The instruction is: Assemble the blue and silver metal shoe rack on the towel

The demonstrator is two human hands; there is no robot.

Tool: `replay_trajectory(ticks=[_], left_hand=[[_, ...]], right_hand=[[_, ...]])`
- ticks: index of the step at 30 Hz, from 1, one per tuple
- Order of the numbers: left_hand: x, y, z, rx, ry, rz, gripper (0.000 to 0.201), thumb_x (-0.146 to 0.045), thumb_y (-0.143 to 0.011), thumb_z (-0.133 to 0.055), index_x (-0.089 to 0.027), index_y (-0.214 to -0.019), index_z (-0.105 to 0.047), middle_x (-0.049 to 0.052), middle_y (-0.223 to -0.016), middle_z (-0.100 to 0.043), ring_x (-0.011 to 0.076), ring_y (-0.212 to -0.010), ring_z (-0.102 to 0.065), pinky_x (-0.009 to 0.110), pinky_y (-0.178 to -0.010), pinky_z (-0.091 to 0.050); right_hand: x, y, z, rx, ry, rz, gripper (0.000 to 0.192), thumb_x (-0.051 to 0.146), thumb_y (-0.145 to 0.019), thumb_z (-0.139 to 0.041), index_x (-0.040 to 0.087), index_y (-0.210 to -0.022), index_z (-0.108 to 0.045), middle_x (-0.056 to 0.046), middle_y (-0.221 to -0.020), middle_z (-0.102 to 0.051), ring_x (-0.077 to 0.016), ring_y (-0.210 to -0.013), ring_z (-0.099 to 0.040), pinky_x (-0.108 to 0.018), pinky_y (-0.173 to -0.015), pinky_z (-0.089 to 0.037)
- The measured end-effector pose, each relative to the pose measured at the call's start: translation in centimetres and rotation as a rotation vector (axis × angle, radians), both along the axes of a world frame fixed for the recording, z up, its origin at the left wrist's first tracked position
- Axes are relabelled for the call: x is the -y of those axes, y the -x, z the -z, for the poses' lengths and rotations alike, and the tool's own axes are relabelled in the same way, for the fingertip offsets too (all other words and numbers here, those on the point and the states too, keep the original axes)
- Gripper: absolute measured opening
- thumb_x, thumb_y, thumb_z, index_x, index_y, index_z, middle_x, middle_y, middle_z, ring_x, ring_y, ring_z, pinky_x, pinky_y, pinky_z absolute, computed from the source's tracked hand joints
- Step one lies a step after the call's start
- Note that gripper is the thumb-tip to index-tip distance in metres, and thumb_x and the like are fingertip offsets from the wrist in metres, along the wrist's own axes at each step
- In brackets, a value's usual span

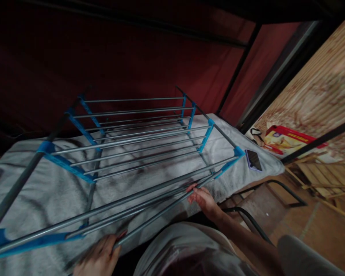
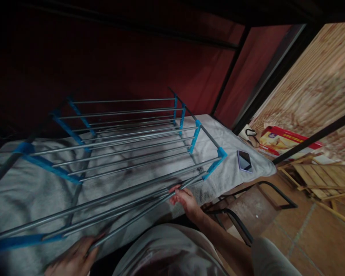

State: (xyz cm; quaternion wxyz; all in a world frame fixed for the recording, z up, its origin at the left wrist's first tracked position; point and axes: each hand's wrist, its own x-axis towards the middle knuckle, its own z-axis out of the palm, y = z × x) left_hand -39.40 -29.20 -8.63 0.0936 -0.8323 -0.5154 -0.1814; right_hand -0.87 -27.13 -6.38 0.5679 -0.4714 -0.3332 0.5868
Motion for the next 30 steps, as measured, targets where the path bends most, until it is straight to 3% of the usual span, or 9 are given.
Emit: replay_trajectory(ticks=[5,8,20,26,30], left_hand=[[-1.6,-3.2,-1.7,0.033,-0.057,0.129,0.040,-0.035,-0.100,-0.037,-0.023,-0.081,-0.070,0.004,-0.081,-0.075,0.0177,-0.067,-0.070,0.028,-0.060,-0.049],[-2.2,-4.2,-2.3,0.039,-0.029,0.142,0.038,-0.033,-0.100,-0.039,-0.025,-0.080,-0.070,0.003,-0.078,-0.074,0.0176,-0.066,-0.069,0.028,-0.060,-0.047],[-3.5,-4.5,-3.4,-0.022,-0.010,0.187,0.034,-0.029,-0.098,-0.040,-0.027,-0.091,-0.073,0.004,-0.087,-0.074,0.0189,-0.072,-0.069,0.029,-0.060,-0.048],[-4.1,-4.7,-3.1,-0.041,-0.061,0.222,0.034,-0.028,-0.098,-0.040,-0.028,-0.099,-0.074,0.006,-0.092,-0.075,0.0211,-0.081,-0.070,0.030,-0.067,-0.051],[-4.6,-5.8,-3.2,-0.046,-0.073,0.235,0.033,-0.031,-0.099,-0.039,-0.025,-0.104,-0.072,0.007,-0.096,-0.075,0.0221,-0.085,-0.069,0.032,-0.073,-0.050]], right_hand=[[-1.0,-1.7,-0.1,-0.006,-0.018,0.101,0.027,0.052,-0.079,-0.070,0.025,-0.083,-0.071,-0.002,-0.068,-0.063,-0.0182,-0.061,-0.055,-0.034,-0.062,-0.048],[-1.3,-2.4,-0.1,0.009,-0.032,0.148,0.025,0.051,-0.079,-0.070,0.026,-0.081,-0.071,-0.002,-0.072,-0.065,-0.0179,-0.060,-0.055,-0.035,-0.061,-0.048],[-2.2,-3.3,-0.5,0.080,-0.034,0.137,0.029,0.056,-0.078,-0.066,0.028,-0.078,-0.070,-0.003,-0.067,-0.062,-0.0201,-0.061,-0.056,-0.036,-0.062,-0.048],[-2.4,-3.3,-1.0,0.104,-0.028,0.115,0.040,0.067,-0.076,-0.065,0.027,-0.076,-0.067,-0.002,-0.065,-0.062,-0.0199,-0.061,-0.056,-0.036,-0.061,-0.048],[-1.7,-3.6,-1.2,0.186,-0.019,0.065,0.066,0.085,-0.079,-0.045,0.024,-0.062,-0.063,-0.003,-0.056,-0.057,-0.0184,-0.057,-0.053,-0.035,-0.059,-0.045]])
